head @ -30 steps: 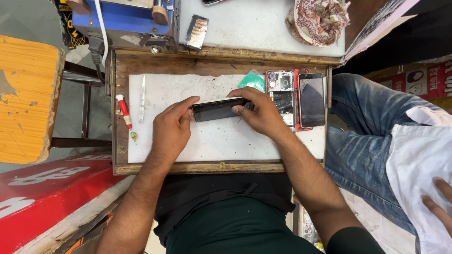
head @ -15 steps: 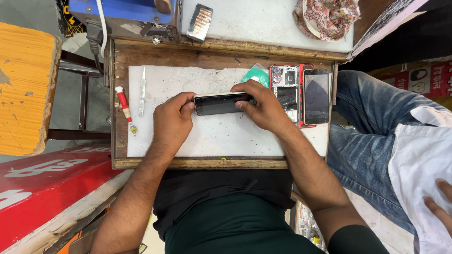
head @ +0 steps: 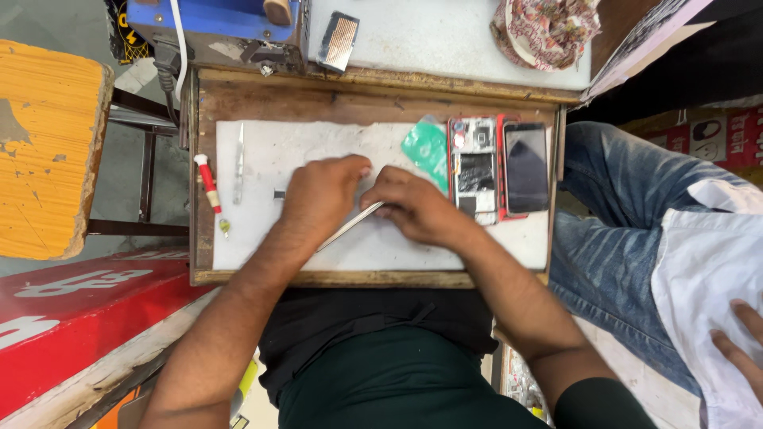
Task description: The person uses a prying tool to separate the screen from the smartphone frame, then uses a screwdriver to remove screws from the internal chassis. The person handles the phone, screen, and internal components on a workbench.
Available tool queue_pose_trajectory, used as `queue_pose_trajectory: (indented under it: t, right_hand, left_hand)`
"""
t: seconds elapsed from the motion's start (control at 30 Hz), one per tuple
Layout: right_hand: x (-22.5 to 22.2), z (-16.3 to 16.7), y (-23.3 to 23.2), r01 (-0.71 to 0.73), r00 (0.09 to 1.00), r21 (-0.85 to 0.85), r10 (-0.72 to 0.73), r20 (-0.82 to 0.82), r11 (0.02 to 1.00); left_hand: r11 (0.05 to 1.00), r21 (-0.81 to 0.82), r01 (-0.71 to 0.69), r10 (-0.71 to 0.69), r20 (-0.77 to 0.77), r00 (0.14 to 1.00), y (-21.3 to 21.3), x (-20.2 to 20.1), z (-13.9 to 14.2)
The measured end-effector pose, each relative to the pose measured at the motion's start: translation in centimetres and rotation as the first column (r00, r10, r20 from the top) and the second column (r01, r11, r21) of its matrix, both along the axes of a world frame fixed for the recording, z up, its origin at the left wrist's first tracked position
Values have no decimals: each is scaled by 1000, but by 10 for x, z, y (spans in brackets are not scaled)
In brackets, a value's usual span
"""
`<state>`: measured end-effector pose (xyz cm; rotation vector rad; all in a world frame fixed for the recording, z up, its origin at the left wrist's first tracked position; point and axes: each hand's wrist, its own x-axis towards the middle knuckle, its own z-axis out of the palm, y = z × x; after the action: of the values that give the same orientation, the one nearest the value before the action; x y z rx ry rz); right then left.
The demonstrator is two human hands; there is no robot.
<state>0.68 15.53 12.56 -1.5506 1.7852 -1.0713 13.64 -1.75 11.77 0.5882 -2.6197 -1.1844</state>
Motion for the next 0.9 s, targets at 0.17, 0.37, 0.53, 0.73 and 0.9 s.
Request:
queue_pose_trajectory:
  t: [0.17,0.37,0.53,0.73,0.9]
  right_hand:
    - [-4,2,1,70,998,11,-70,10,998]
    - [-16,3,-2,173,978,63,-179,104,983]
    - [-14,0,-7,203,976,107,-209,55,973]
    - [-13,-3,-5,205,978,95,-208,23,974]
    - [-17,-7,-5,165,986,59,-166,9,985]
  left_hand:
    - [991,105,-82,84,-8,996,-36,7,18]
    - [1000,27,-14,14,-12,1000,-26,56,34]
    - [997,17,-82,82,-27,996,-18,58,27]
    - [997,-64,-50,53,48,997,-18,53,25]
    - [978,-200,58,-32,134,991,-18,47,26]
